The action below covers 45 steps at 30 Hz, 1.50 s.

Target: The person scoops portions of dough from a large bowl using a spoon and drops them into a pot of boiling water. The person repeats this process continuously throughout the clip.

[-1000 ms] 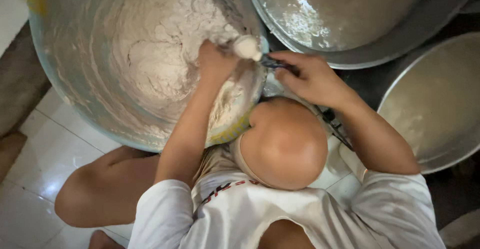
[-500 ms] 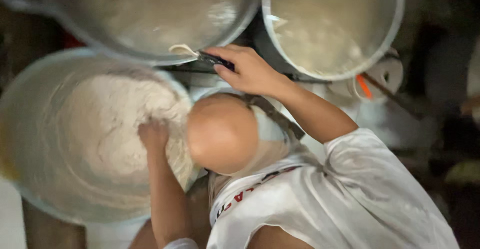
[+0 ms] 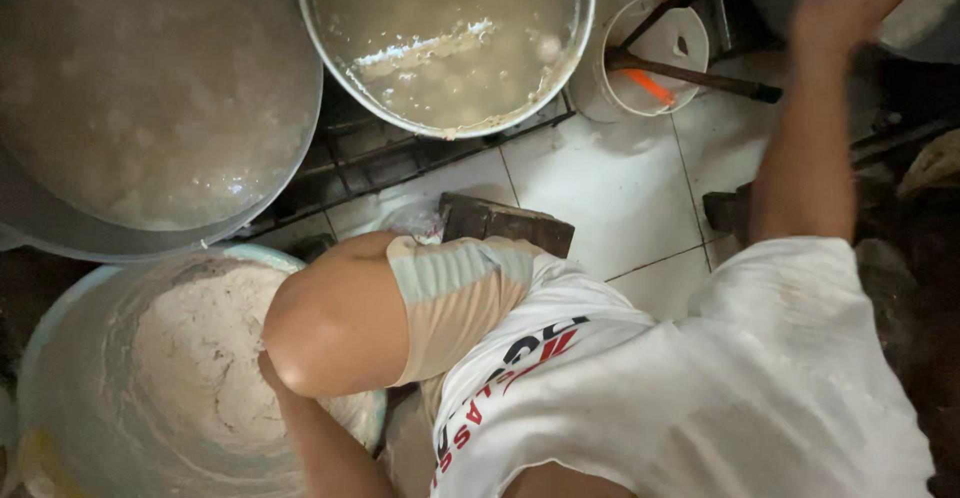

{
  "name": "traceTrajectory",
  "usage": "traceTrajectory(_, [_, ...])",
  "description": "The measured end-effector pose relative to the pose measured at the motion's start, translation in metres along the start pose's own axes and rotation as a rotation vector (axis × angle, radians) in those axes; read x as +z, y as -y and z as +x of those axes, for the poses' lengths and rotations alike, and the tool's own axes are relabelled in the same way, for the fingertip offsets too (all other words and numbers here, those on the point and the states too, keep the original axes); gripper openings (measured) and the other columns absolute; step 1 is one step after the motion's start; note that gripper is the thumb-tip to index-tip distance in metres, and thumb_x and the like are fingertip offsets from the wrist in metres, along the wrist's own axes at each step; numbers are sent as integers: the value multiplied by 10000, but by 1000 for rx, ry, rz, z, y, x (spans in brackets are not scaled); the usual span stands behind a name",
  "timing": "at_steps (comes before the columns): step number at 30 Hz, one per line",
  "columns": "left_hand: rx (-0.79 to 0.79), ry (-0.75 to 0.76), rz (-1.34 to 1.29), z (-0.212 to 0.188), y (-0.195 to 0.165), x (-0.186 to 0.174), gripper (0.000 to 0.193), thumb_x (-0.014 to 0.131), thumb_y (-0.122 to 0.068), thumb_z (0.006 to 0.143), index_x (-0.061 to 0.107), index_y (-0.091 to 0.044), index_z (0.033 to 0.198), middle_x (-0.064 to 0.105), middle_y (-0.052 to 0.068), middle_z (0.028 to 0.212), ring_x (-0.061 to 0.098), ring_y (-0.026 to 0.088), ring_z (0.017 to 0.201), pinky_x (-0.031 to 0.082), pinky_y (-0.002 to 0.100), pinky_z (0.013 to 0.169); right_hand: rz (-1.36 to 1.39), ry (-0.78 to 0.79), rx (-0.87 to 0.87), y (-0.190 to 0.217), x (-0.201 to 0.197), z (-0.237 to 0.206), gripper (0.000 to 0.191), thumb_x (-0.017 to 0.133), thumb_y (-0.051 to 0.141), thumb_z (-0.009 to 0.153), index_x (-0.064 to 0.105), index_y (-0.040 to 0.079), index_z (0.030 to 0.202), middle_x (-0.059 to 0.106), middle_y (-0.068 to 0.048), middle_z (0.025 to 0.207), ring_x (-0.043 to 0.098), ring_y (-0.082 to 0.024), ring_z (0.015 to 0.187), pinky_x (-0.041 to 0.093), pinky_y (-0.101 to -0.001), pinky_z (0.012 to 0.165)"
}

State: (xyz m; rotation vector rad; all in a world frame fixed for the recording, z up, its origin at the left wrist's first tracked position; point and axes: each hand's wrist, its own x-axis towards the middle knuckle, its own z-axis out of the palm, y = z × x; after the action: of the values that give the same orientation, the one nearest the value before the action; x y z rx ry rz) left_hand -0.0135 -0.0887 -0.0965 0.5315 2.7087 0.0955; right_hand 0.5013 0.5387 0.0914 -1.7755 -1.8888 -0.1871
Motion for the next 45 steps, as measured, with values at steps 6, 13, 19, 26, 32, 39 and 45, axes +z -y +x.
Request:
traceTrajectory(6, [-37,11,-27,-9,-6,-11,509,563,-454,991,753,17,1029,720,265,866,688,462,808,553,549,766,-302,174,104,-41,-25,-5,547,669,305,1067,498,141,1560,402,-399,1435,440,-571,1301,393,-598,1042])
traceTrajectory(13, [-49,25,-33,-18,-13,-17,524,565,-461,985,746,27,1045,720,264,862,689,459,807,553,547,758,426,77,688,-40,-30,17,682,608,331,1090,235,69,1597,399,-290,1380,464,-385,1123,427,-501,972])
traceTrajectory(19, [-55,21,-35,-17,-5,-13,538,567,-468,980,739,36,1059,720,263,859,690,456,806,553,544,751,294,-34,560,-64,-22,-20,681,556,191,1022,211,29,1587,514,-242,1324,589,-313,1004,513,-482,887])
traceTrajectory(26, [-32,14,-30,-11,5,-11,556,570,-476,974,732,46,1076,720,262,856,691,453,805,553,542,743,640,205,620,-85,-26,-38,706,495,29,943,182,-17,1574,648,-186,1259,734,-229,864,613,-460,788])
traceTrajectory(32, [-37,-3,-55,-5,7,-7,571,572,-482,969,726,54,1090,720,262,853,692,450,805,553,540,736,946,321,829,-47,-21,-30,127,613,81,984,540,-23,981,598,-132,826,610,-263,680,584,-465,718])
traceTrajectory(39, [-27,2,-58,1,7,-7,591,575,-490,964,718,65,1107,720,261,849,693,447,804,553,538,728,1374,227,893,-40,-40,-44,75,637,46,975,586,35,922,627,-116,824,621,-238,693,519,-408,666])
traceTrajectory(45, [-27,5,-53,-1,9,-7,608,577,-497,959,712,73,1121,719,260,846,694,444,803,554,536,721,1042,266,832,-10,-60,-53,112,632,81,877,535,102,929,625,-76,732,624,-211,577,548,-384,555])
